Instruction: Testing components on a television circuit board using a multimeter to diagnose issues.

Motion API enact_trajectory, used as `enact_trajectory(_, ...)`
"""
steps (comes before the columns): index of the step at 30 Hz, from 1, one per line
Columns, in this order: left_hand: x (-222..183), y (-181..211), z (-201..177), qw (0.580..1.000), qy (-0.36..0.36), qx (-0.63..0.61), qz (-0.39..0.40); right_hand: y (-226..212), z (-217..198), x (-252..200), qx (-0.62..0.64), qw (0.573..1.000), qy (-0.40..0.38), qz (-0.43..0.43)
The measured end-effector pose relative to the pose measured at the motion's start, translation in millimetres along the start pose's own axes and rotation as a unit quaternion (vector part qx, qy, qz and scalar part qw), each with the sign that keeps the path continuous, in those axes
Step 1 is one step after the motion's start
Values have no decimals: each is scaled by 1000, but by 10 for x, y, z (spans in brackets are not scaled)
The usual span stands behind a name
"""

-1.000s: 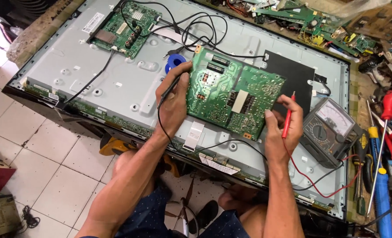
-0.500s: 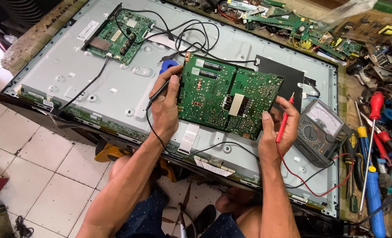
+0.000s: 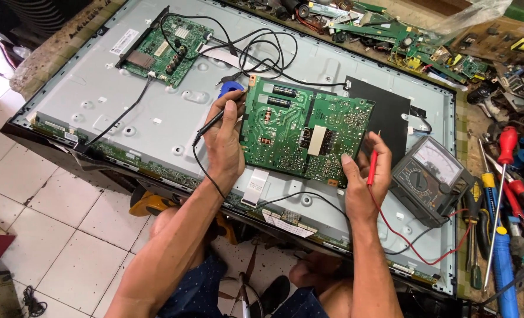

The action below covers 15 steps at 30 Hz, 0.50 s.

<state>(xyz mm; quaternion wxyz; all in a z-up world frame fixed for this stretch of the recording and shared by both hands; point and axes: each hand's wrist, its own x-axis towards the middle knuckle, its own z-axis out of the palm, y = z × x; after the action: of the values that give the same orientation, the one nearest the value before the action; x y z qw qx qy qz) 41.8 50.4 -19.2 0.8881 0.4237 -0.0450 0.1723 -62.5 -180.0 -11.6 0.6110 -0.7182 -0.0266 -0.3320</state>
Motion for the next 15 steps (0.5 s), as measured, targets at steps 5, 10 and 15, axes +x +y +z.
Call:
enact_trajectory(5,-18,27,20,1000,16,-12,-10,-152,58,-38,-68,990,-16,119)
enact_trajectory(10,-10,44,41,997,-13,-74,-14,-295,112,-8,-41,991,66,106)
enact_trajectory(15,-102,100,142,996,-29,-79,-36,-213,30,117,49,976,195,78)
